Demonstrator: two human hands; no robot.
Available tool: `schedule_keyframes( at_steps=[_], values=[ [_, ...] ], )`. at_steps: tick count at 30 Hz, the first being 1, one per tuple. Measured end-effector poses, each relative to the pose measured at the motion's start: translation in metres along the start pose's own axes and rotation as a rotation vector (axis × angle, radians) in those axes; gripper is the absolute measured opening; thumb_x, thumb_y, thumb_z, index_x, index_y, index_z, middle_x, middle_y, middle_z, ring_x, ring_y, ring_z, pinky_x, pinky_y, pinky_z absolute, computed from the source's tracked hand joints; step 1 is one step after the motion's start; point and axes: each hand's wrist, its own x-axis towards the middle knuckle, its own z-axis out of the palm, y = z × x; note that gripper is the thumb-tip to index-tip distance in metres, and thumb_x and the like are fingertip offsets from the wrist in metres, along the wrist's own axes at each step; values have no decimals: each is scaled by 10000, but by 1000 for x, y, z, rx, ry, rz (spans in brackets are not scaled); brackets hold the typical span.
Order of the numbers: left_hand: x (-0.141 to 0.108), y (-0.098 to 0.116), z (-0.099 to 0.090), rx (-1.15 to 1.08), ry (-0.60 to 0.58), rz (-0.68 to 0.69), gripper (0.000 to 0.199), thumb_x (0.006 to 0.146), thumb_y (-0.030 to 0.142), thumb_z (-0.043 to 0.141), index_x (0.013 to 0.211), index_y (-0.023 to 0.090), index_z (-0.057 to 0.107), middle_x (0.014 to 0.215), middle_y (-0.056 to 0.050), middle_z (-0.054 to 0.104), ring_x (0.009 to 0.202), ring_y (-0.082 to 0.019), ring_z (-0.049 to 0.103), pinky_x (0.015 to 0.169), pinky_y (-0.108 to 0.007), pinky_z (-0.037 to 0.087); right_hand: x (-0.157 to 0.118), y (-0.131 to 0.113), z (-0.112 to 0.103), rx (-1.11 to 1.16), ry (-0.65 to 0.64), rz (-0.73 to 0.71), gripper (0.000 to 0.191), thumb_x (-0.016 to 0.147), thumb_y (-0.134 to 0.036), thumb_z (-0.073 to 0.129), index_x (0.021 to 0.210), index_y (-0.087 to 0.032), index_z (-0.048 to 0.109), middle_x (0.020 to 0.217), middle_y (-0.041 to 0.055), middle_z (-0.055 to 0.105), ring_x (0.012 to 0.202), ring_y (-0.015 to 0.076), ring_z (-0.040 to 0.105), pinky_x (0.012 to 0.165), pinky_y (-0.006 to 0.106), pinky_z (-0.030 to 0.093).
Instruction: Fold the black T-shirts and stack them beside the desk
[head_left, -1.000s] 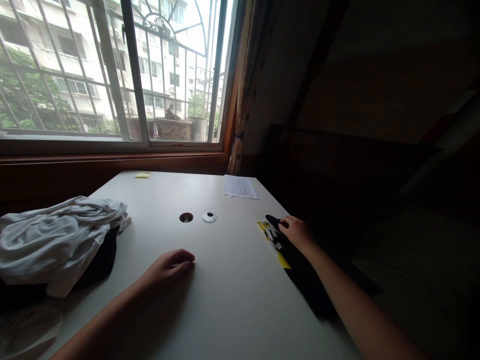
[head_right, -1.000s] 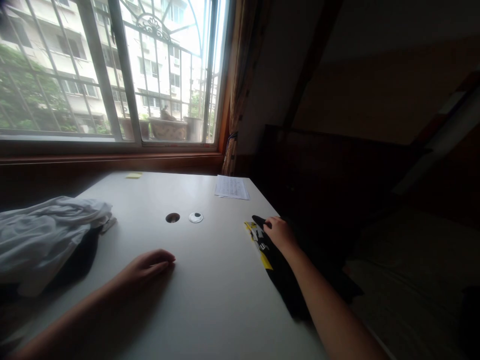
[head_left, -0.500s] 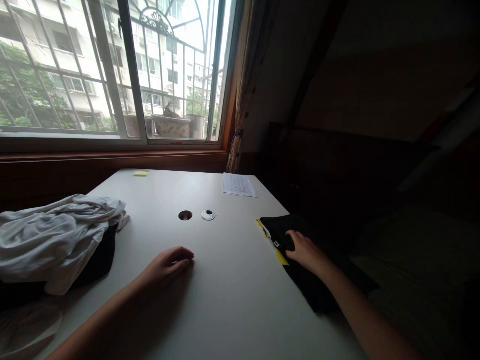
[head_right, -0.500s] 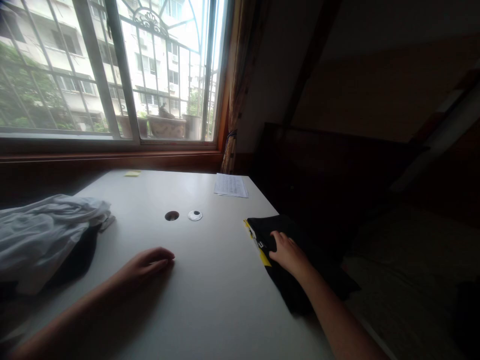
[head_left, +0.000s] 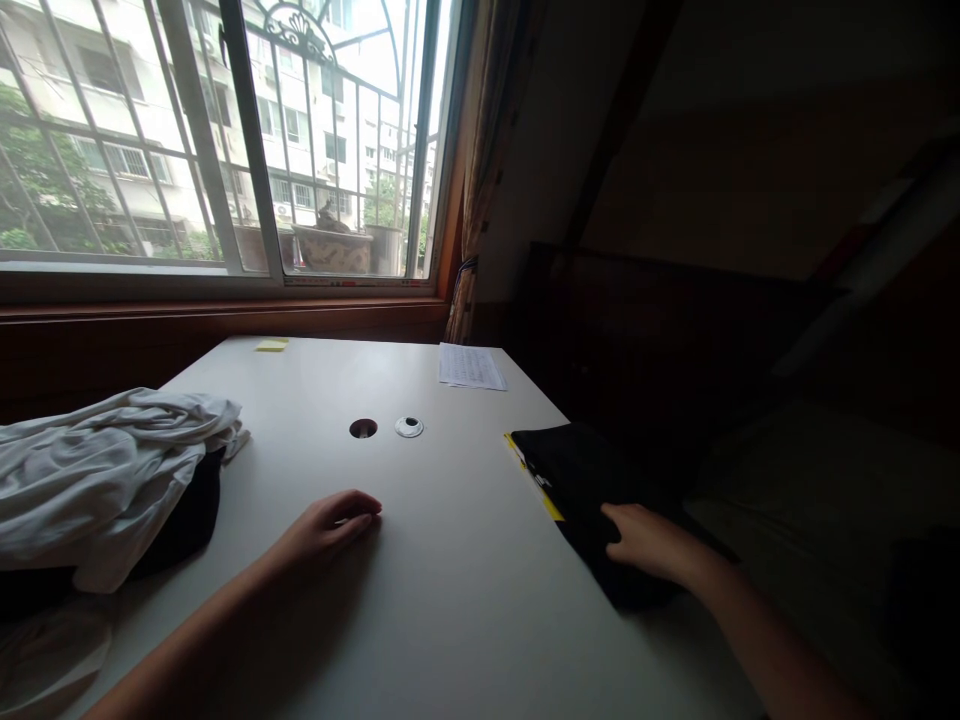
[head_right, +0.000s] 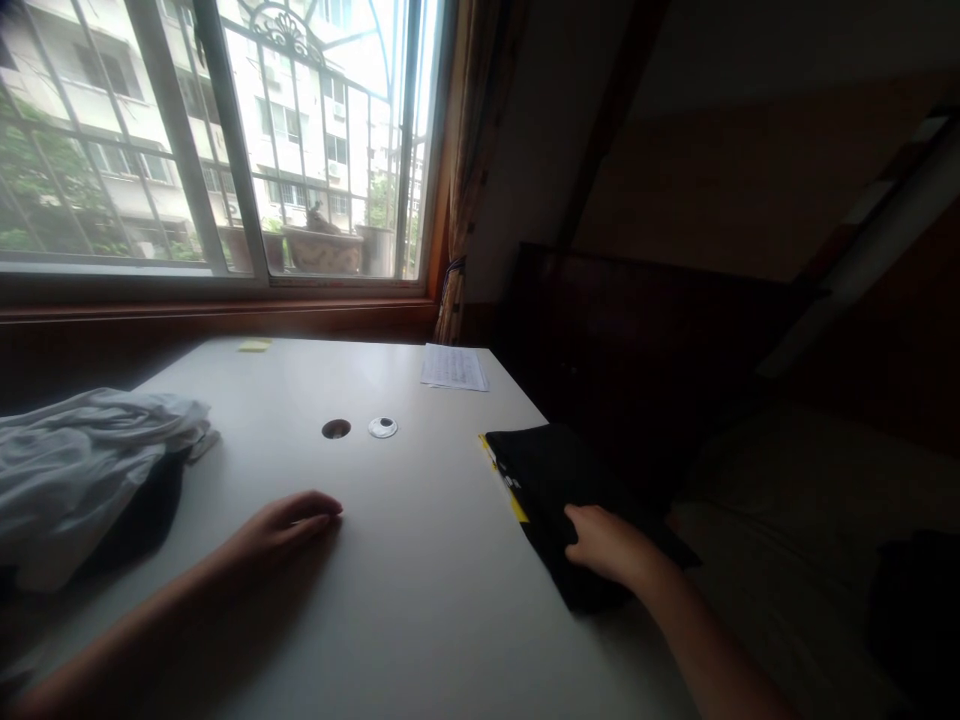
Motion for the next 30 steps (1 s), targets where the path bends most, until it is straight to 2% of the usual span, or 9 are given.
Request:
schedule_keyframes(
  at_steps=[3, 5, 11, 14, 17, 20, 25, 30],
  values=[
    [-1, 2, 0, -14, 1, -6, 388, 881, 531, 584, 1063, 222, 731, 1110, -74, 750, 1049, -291, 681, 943, -387, 536, -8, -13, -3, 35, -32, -47, 337, 712, -150, 620, 1036, -196, 704, 1092, 139, 727, 1021, 303, 683, 839, 338, 488],
    [-1, 2, 0, -15, 5, -7, 391, 879, 538, 586, 1061, 224, 731, 1108, -73, 751, 1049, -290, 681, 942, -384, 537, -15, -20, -3, 43, -37, -56, 360, 723, -162, 609, 1071, -207, 692, 1121, 140, 720, 1045, 308, 675, 861, 350, 482],
    [0, -1, 1, 5, 6, 2, 380, 894, 530, 573, 1063, 226, 725, 1116, -72, 746, 1051, -286, 683, 932, -365, 538, -31, -32, 3, 16, -96, -54, 343, 713, -172, 604, 1040, -234, 685, 1123, 124, 716, 1028, 303, 681, 812, 338, 481],
    [0, -3, 2, 7, 13, 16, 363, 892, 512, 577, 1056, 226, 729, 1108, -71, 748, 1046, -285, 683, 929, -366, 538, -29, -39, -1, -1, -79, -51, 352, 760, -222, 599, 1108, -226, 657, 1152, 125, 698, 1007, 295, 679, 799, 346, 484],
    [1, -4, 2, 9, 17, 19, 356, 880, 504, 584, 1050, 229, 733, 1105, -73, 749, 1043, -288, 682, 927, -375, 541, -13, -52, -3, -61, 36, -56, 429, 816, -283, 593, 1238, -211, 612, 1229, 136, 659, 1059, 305, 651, 841, 371, 484],
    [1, -3, 3, 7, 11, 7, 369, 878, 508, 574, 1056, 226, 732, 1107, -76, 747, 1047, -286, 682, 918, -372, 548, 16, -68, 1, -159, 156, -17, 448, 853, -300, 591, 1287, -190, 611, 1268, 157, 641, 1146, 330, 605, 887, 392, 477],
    [1, -5, 2, -3, 9, 11, 348, 879, 493, 583, 1049, 228, 731, 1100, -74, 748, 1035, -281, 687, 906, -368, 554, 72, -93, 11, -166, 217, 8, 340, 946, -328, 515, 1202, -175, 678, 1216, 157, 688, 1131, 296, 624, 903, 373, 482],
    [2, -8, 2, -2, 0, 27, 325, 898, 454, 569, 1059, 218, 724, 1101, -74, 746, 1037, -272, 691, 911, -360, 549, 104, -103, 20, -164, 265, 2, 346, 999, -267, 427, 1119, -154, 731, 1147, 170, 730, 1133, 291, 650, 910, 372, 491]
  ],
)
